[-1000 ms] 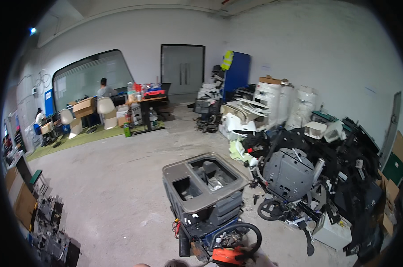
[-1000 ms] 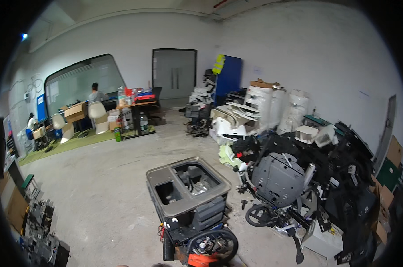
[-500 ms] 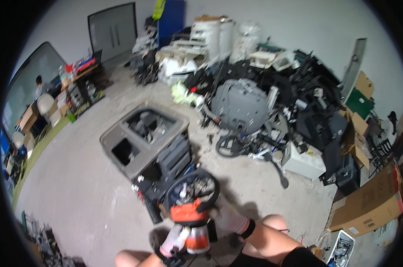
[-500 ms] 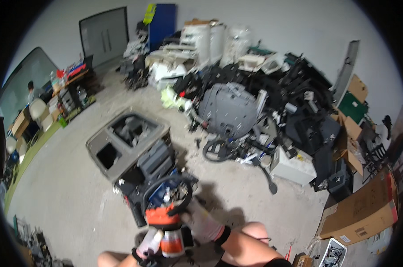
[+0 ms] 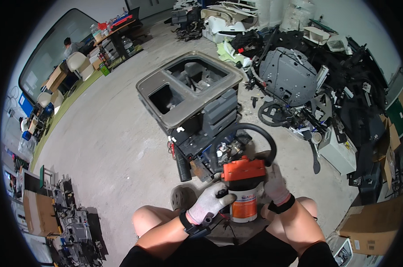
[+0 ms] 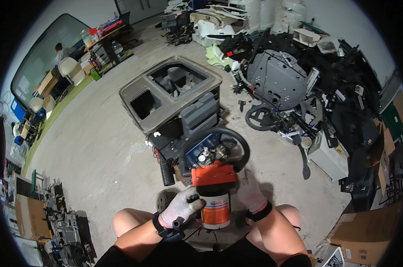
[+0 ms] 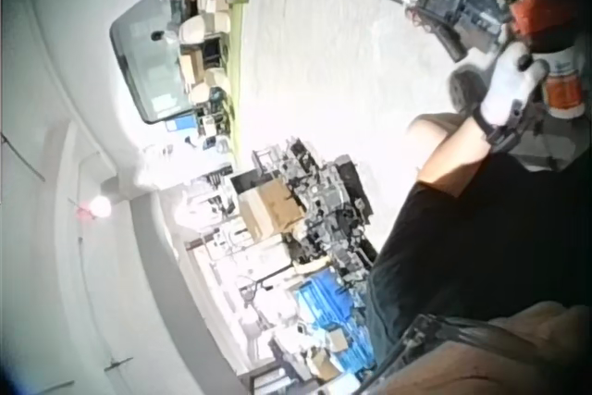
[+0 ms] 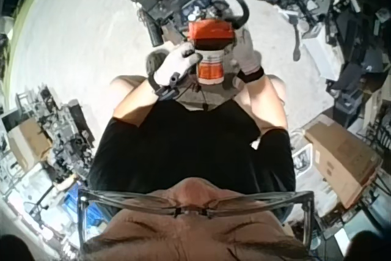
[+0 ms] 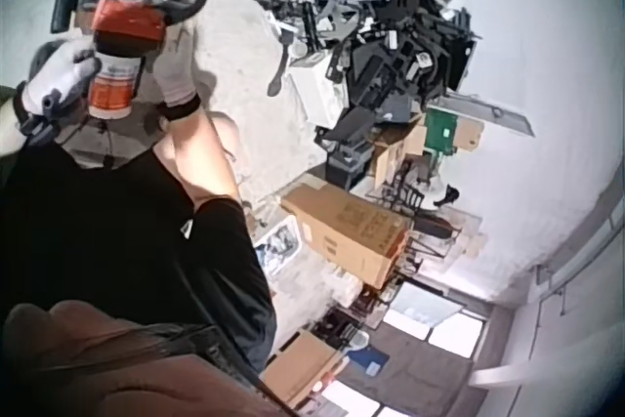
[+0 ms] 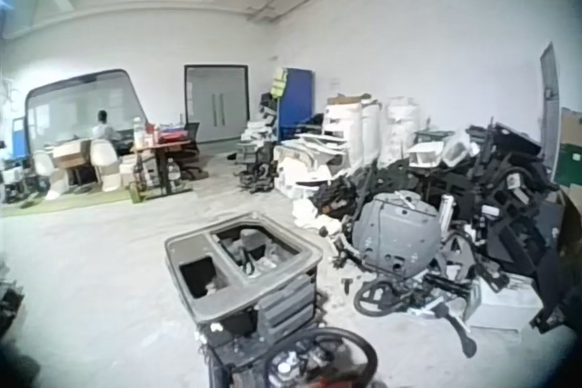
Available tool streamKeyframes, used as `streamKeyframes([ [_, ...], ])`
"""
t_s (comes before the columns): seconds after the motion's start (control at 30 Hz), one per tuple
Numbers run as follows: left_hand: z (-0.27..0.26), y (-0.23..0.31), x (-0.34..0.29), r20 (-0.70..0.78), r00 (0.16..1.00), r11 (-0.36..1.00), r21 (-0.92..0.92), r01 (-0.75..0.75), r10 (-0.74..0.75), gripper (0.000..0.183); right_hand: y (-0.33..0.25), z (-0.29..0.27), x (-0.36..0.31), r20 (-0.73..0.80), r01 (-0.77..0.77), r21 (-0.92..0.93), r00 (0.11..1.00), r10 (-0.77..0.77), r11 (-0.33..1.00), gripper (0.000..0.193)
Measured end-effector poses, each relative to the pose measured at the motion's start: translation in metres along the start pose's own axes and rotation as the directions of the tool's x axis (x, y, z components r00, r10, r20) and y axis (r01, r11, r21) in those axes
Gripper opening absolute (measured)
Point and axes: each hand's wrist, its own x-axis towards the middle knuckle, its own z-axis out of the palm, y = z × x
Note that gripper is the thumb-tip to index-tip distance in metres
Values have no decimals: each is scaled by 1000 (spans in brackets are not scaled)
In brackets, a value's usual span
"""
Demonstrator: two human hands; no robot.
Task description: Replacing a filter and adjusting electrical connections on a large mechanical unit using hand tools.
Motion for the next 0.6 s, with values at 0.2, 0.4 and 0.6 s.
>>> streamKeyframes([
  [0.2,-11,7,0,47,998,997,-75,36,-33,33,-24,8,8,93,291,-208,956,-277,934,63],
  [0.4,-8,1,-1,157,985,769,-620,155,-72,51,-40,17,17,138,100,-173,987,-77,980,86],
  [0.6,-8,-9,7,183,980,854,-496,157,-74,73,-50,15,15,142,100,-121,986,-83,988,89],
])
